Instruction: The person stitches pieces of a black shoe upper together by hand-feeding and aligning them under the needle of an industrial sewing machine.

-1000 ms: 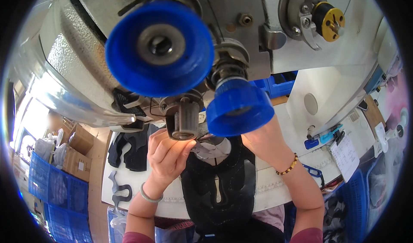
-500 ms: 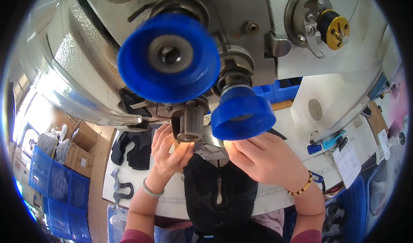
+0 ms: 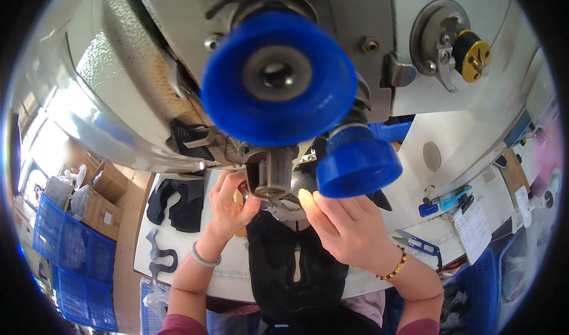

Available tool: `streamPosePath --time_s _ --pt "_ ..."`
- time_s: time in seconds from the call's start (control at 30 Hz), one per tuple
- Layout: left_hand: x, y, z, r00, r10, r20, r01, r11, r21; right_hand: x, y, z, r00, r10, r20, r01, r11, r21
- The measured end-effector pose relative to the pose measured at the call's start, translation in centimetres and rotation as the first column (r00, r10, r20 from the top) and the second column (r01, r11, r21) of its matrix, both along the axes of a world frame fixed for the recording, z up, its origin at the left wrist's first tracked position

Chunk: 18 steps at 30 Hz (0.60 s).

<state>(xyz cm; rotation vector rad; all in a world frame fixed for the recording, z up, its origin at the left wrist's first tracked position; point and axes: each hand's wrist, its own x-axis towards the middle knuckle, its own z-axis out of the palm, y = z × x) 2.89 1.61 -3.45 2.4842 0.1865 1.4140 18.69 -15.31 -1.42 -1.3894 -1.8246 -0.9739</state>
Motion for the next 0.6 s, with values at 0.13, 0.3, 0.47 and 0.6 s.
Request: streamPosePath --time_s 0.13,0.3,0.47,0.6 --pt "-0.1 0.0 -0.2 0.999 0.033 -0.008 -0.034 0.999 -0.033 0.1 0.3 0.1 1.0 0.019 -0.024 -0.019 1.0 0.01" --pt "0.1 -0.2 -0.2 1.0 0.021 0.014 -0.021 1.0 -0.024 0.0 0.0 -0.2 1.0 0.022 0.018 -0.022 1.0 0.013" --pt "0.1 0.0 -0.6 0.999 0.006 0.054 -0.005 1.0 -0.013 -0.1 -0.1 -0.2 0.999 0.033 0.034 -0.035 0.999 0.04" --pt "-1.3 1.7 -0.4 0.993 -0.113 -0.029 0.087 0.885 -0.458 -0.3 -0.3 -0.2 1.0 0.013 0.027 -0.013 1.0 -0.004"
